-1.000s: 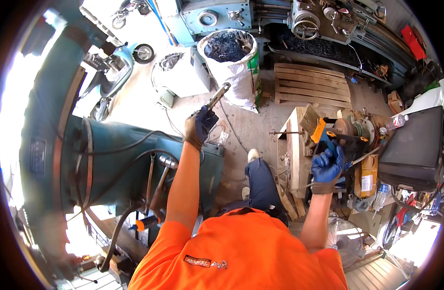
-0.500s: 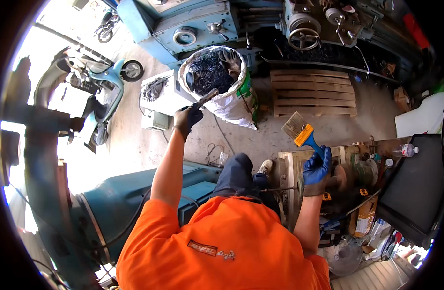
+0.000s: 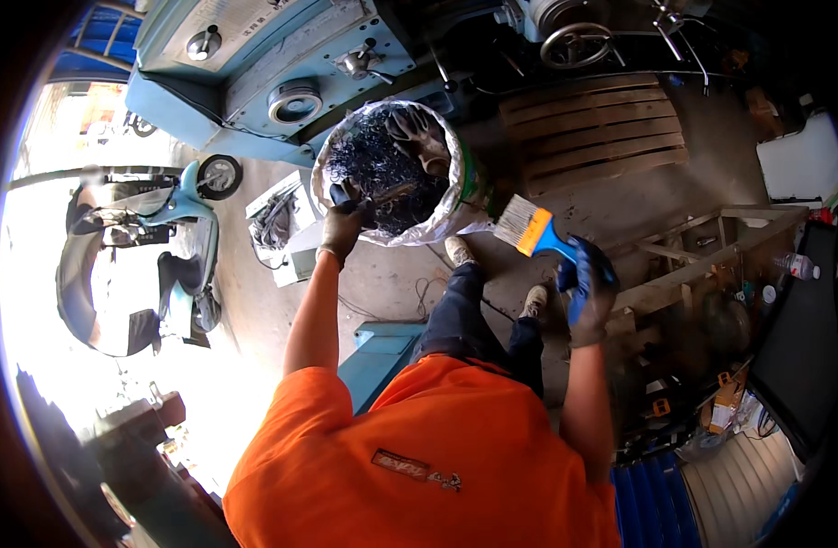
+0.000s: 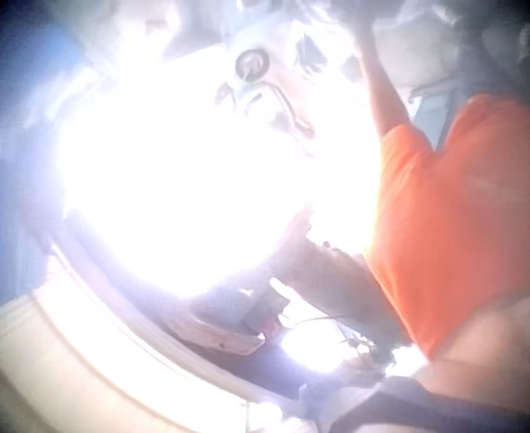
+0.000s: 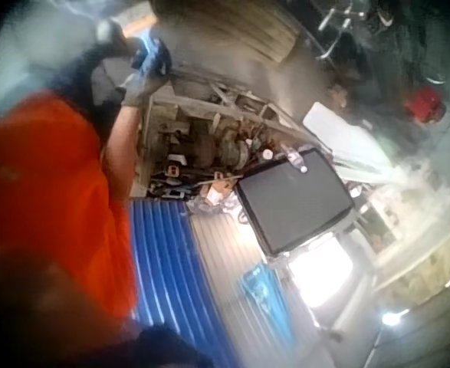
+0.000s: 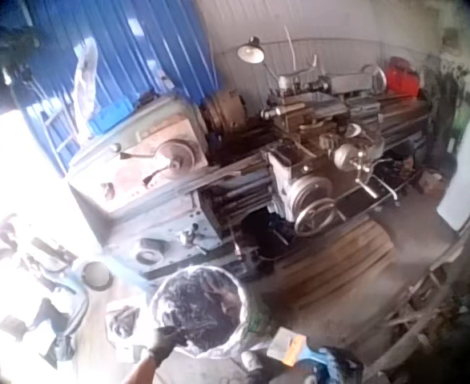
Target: The person operates a milling machine, using a handheld oil can to lubricate the spindle and work area. They adjust the machine's controls and levers, then use a brush to sweep metal shavings into a collection bag. Finally, they wipe a cylindrical metal part with a cloth.
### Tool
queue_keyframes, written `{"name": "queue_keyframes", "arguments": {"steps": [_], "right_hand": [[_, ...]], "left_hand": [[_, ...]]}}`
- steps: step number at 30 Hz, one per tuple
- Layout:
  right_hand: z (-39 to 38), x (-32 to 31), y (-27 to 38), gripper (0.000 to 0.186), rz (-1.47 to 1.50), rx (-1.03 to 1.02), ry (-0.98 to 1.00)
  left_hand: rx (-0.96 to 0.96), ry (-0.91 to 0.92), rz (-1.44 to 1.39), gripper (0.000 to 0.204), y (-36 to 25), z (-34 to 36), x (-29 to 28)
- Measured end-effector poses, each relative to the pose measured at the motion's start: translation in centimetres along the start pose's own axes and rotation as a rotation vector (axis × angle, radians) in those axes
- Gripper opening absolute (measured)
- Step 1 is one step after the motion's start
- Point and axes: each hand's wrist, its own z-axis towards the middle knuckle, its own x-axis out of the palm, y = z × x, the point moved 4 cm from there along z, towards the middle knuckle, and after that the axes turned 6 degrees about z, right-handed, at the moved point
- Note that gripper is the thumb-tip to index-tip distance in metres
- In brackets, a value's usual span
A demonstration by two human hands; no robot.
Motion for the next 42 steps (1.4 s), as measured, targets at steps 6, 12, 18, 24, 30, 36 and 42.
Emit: {"name": "queue_keyframes", "arguments": {"steps": [6,12,18,24,30,36,42], "right_hand": [[8.6,18.9,-7.6,0.029,0.079,0.172,0.282],[15.2,28.6,-14.0,0.030,-0.318,-0.261,0.521],[18.1,29.6,-14.1,0.030,-0.790,-0.200,0.586],[17.8,30.7,-11.9,0.028,-0.337,0.108,0.631],[19.2,32.4,-17.3,0.052,-0.665,-0.133,0.675],[18.3,31.3,-13.3,0.034,-0.410,0.058,0.659],[15.6,32.6,-14.6,0.026,-0.681,-0.507,0.641]], "left_hand": [[0.085,0.001,0.411,0.031,-4.2,3.2,-3.0],[0.209,0.109,0.517,0.024,-8.6,5.4,-7.2],[0.121,0.075,0.483,0.026,-8.7,6.5,-10.5],[-0.052,0.048,0.316,0.034,-8.8,5.8,-11.4],[-0.069,0.054,0.201,0.032,-8.5,6.5,-10.8],[-0.308,0.011,-0.116,0.028,-6.4,5.9,-10.6],[-0.044,0.089,-0.082,0.023,-3.2,6.1,-10.2]]}}
